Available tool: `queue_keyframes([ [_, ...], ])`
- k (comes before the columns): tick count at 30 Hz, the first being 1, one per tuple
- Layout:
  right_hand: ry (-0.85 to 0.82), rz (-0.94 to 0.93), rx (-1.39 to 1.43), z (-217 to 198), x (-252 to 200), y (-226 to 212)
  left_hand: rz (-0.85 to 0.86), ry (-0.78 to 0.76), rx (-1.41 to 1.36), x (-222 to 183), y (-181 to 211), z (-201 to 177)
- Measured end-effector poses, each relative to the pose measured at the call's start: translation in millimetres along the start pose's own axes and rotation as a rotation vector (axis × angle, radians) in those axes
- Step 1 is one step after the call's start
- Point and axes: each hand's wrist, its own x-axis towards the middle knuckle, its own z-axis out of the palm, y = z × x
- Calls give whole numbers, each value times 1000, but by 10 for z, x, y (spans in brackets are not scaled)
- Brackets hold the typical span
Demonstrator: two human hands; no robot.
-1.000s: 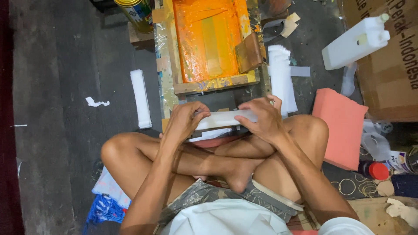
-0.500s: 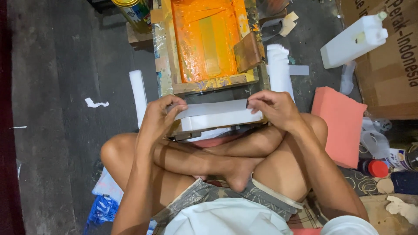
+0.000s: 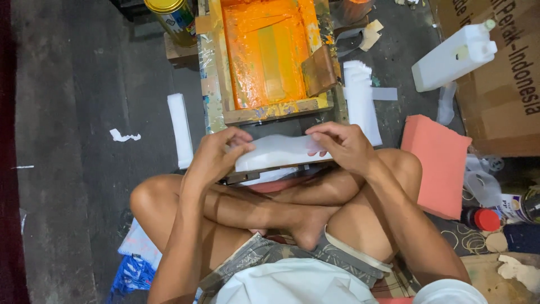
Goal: Preparing a screen printing frame by applying tape to the edges and spreading orange ink across the mesh using a squeegee.
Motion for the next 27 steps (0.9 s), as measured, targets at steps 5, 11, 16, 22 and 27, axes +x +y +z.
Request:
queue_keyframes([
  [5, -49, -228, -95, 214, 30, -171, 134, -160, 104, 96, 395, 213],
  [11, -39, -354, -231, 259, -29, -366, 275, -199, 93, 169, 477, 462],
  [16, 15, -340, -214, 110, -22, -256, 151, -330, -3, 140, 559, 354],
  [22, 145, -230, -165, -223, -103, -76, -58, -364, -180, 13, 166, 23],
  [27, 163, -42, 6, -208, -153, 17, -179, -303, -249, 1, -51, -41],
])
